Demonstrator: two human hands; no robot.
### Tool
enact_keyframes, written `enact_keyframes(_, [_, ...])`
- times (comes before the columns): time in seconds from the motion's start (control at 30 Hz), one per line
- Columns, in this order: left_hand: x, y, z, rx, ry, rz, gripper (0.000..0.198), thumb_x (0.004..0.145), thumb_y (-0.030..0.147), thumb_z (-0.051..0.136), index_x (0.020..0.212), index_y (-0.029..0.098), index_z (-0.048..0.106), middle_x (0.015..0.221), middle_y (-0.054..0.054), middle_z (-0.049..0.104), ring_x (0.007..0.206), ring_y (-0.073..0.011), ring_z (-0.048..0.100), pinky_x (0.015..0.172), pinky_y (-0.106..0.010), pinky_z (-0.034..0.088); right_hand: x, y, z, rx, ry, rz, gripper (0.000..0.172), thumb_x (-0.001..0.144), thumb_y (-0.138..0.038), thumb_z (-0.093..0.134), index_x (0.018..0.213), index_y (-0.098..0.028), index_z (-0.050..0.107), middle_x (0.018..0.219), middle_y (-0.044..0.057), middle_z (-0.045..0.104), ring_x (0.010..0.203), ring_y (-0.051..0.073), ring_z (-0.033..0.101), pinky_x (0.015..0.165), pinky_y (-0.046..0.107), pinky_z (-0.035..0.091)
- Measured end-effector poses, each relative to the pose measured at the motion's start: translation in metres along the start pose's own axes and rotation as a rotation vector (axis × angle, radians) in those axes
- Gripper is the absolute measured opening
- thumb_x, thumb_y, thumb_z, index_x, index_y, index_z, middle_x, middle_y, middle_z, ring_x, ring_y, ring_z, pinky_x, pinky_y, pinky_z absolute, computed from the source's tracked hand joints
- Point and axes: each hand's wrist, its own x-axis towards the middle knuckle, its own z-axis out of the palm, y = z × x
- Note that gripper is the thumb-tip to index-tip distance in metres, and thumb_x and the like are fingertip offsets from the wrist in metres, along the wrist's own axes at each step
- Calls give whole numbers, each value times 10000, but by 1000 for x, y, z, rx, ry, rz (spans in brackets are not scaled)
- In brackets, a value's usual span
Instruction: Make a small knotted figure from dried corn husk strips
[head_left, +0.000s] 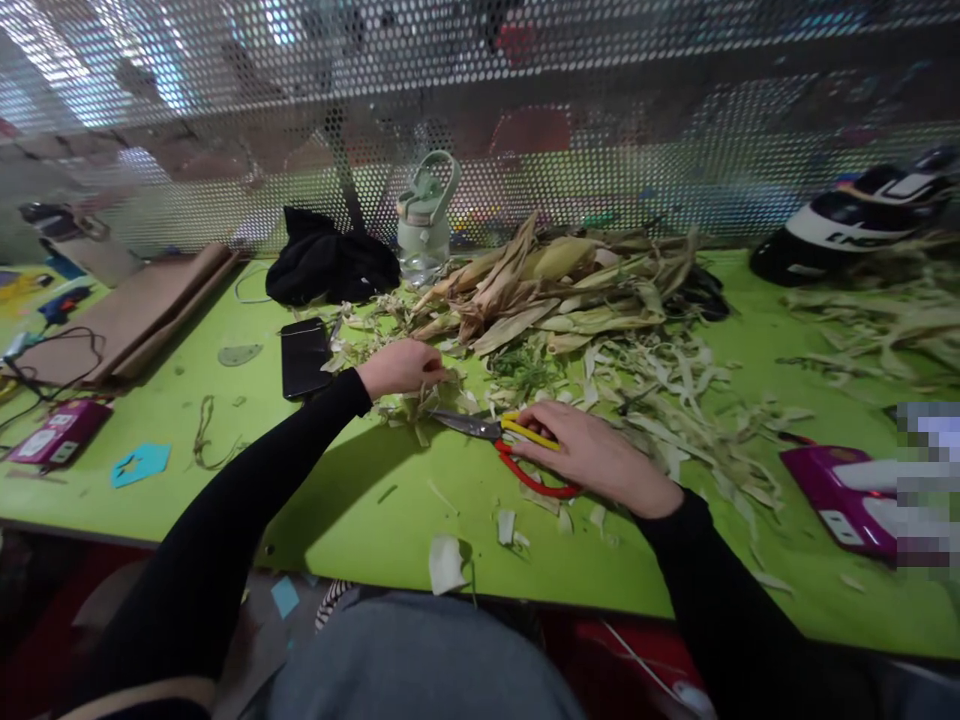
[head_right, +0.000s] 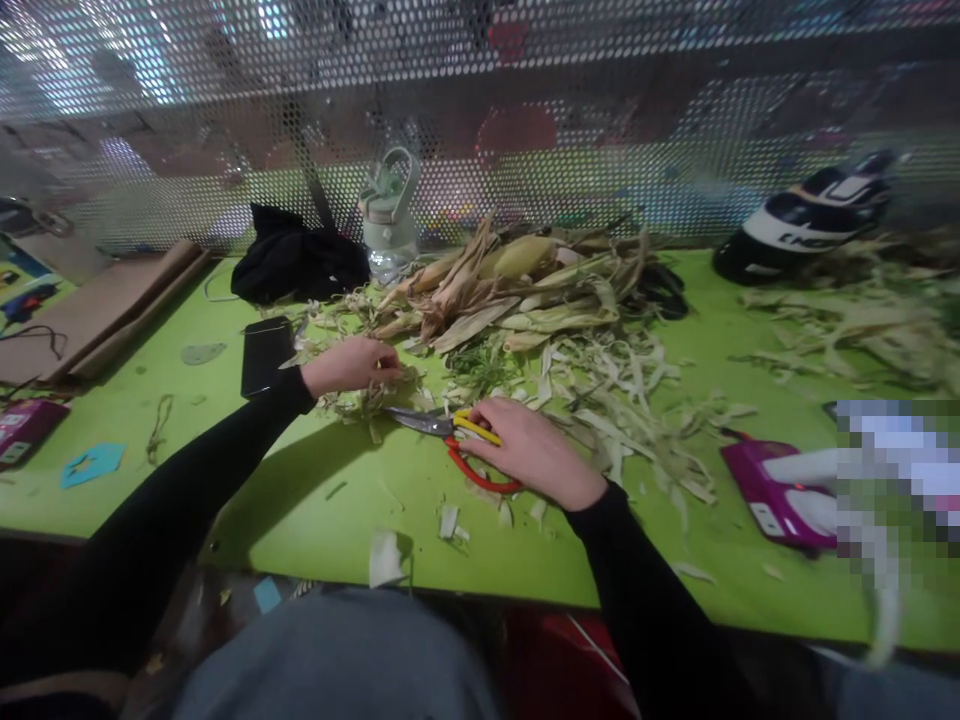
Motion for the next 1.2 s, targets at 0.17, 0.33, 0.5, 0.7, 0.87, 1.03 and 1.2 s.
enact_keyframes(0.17, [22, 12, 6, -27, 103, -73, 279, 885, 281, 545, 1097, 145, 667, 1014, -106, 727, 899, -231, 659, 770, -312, 480, 2, -1, 0, 13, 0, 43, 355, 927, -550, 509, 965, -207, 591, 941, 82, 667, 844, 242, 621, 738, 361, 463])
enact_keyframes(0.33, [22, 26, 1, -81, 105, 16, 171, 874, 258, 581, 946, 170, 708, 967, -63, 723, 914, -195, 647, 822, -280, 481, 1, -2, -1, 7, -8, 31, 335, 952, -519, 479, 923, -204, 589, 922, 73, 664, 822, 224, 611, 716, 337, 446])
enact_keyframes(0.5, [3, 21, -9, -202, 41, 105, 178, 879, 284, 576, 941, 175, 703, 908, -34, 719, 784, -144, 628, 749, -245, 465, 1, -1, 2, -10, 17, 23, 300, 959, -482, 485, 904, -206, 588, 917, 71, 660, 807, 213, 601, 709, 328, 440])
enact_keyframes(0.7, [2, 16, -2, -274, 44, 42, 206, 887, 325, 573, 992, 176, 669, 947, -43, 720, 776, -152, 627, 753, -273, 473, 0, -2, 2, 6, 16, 20, 265, 961, -457, 507, 945, -205, 588, 933, 75, 657, 849, 220, 609, 761, 345, 459])
enact_keyframes(0.87, [16, 21, 7, -191, 312, -10, 282, 889, 254, 548, 1149, 168, 612, 1109, -97, 664, 917, -194, 628, 843, -324, 489, 0, -2, 2, 16, 24, 17, 263, 961, -460, 515, 961, -207, 588, 950, 72, 666, 856, 218, 617, 773, 352, 473])
enact_keyframes(1.03, [32, 17, 24, -257, 304, -13, 275, 854, 215, 579, 1122, 153, 585, 1060, -102, 650, 1024, -225, 613, 905, -346, 497, 3, -2, 3, -14, 8, 42, 224, 960, -419, 527, 930, -202, 574, 898, 59, 656, 783, 199, 606, 689, 320, 455])
enact_keyframes(1.2, [39, 9, 36, -290, 293, 11, 317, 845, 196, 581, 1159, 164, 549, 1081, -98, 644, 948, -209, 633, 867, -332, 513, 5, -5, 0, -24, 12, 46, 236, 968, -425, 502, 884, -211, 555, 868, 56, 651, 717, 185, 586, 623, 301, 417])
